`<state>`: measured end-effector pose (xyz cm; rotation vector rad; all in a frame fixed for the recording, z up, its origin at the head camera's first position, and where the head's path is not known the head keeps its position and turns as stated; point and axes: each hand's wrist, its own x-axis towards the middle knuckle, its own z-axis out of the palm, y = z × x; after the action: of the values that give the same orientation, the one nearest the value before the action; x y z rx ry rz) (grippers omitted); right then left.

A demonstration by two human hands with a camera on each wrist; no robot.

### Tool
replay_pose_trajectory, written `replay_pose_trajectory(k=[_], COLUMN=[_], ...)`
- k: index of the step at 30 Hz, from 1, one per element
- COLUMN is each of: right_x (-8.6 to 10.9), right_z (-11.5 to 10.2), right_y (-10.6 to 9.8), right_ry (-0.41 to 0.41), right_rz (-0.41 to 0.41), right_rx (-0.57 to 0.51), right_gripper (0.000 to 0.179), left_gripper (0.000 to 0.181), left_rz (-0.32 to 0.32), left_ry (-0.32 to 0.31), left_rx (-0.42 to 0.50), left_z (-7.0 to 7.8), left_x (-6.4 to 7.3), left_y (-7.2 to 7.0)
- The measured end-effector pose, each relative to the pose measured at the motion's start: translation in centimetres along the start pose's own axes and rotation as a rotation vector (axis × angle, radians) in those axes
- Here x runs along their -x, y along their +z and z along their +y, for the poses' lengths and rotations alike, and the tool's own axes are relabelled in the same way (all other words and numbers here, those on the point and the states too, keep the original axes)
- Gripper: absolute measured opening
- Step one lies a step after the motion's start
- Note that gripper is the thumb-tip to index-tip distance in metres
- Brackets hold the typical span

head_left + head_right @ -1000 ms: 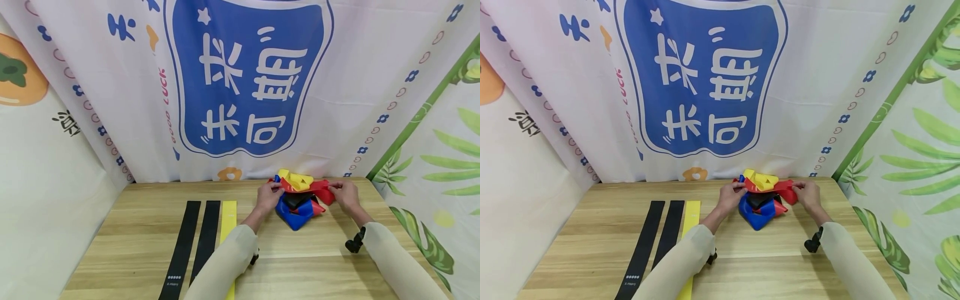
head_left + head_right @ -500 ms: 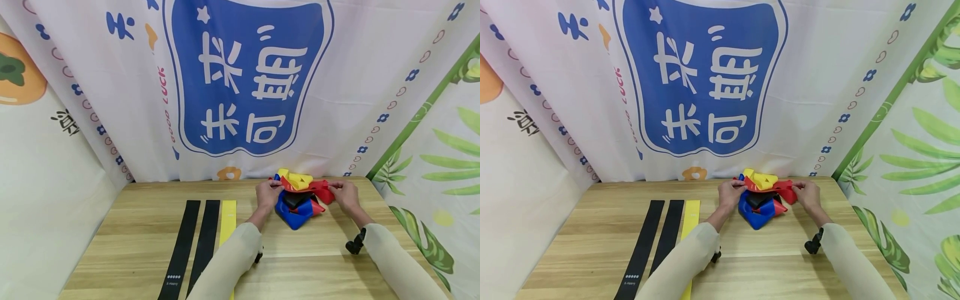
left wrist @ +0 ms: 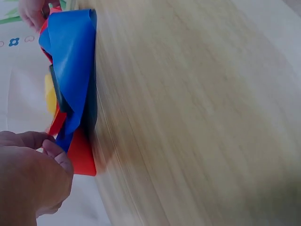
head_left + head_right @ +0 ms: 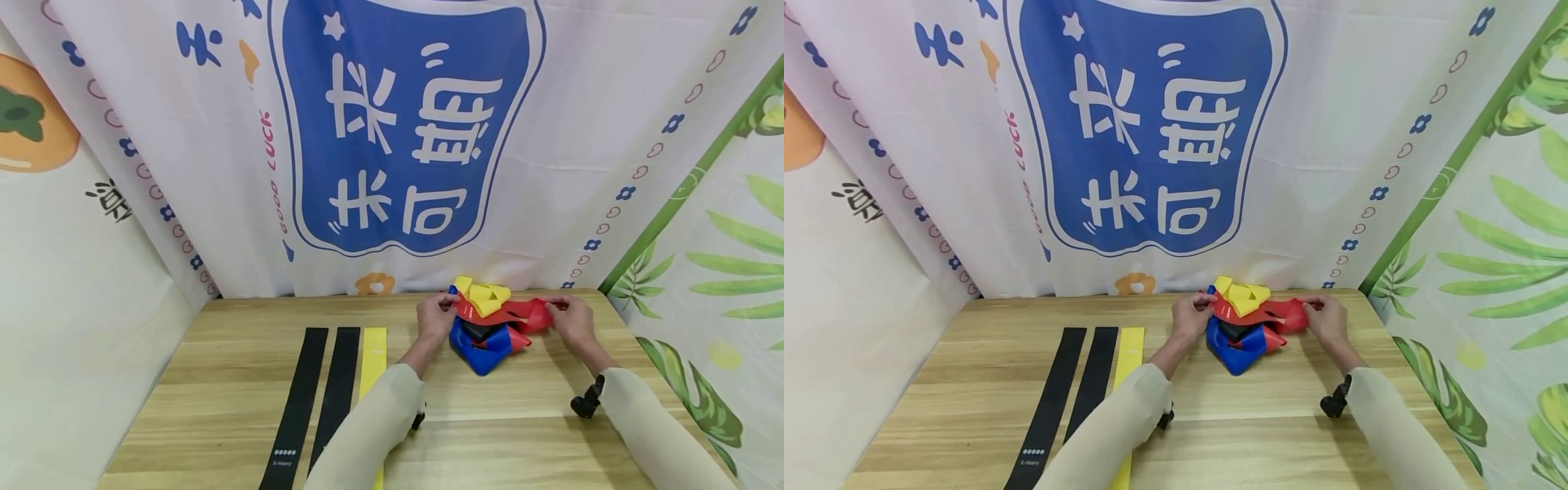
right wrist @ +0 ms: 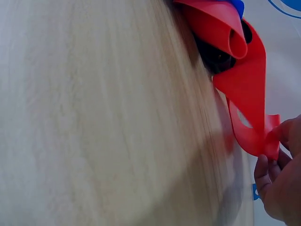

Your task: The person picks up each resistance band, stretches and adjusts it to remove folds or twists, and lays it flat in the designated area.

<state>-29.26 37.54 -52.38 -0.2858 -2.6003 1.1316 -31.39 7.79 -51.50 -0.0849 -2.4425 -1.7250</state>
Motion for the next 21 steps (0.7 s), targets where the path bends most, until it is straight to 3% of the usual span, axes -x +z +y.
replay_pose_trajectory(k=[6,12,21], right_x=[0.0,0.0,0.1], right_z=[0.6,0.7,1.1], right_y=[-0.4,-0.8,-1.4], right_ry=[0.01,0.034,0.115], right_rz=[0.031,0.076,0.084], right_rx=[-0.021,-0.046,-0.214], right_gripper=[0.023,0.022,0.023], left_gripper=[0.034,0.027,0.014], left_rz=[-0.034,-0.027,-0.006], left_ry=[-0.011,-0.012,-0.02], left_rx=[-0.049,-0.035,-0.001], left_z=[-0.4,-0.3,-0.1], left_x=[-0.2,-0.2,-0.1], left_y=[-0.5,-1.0,-1.9])
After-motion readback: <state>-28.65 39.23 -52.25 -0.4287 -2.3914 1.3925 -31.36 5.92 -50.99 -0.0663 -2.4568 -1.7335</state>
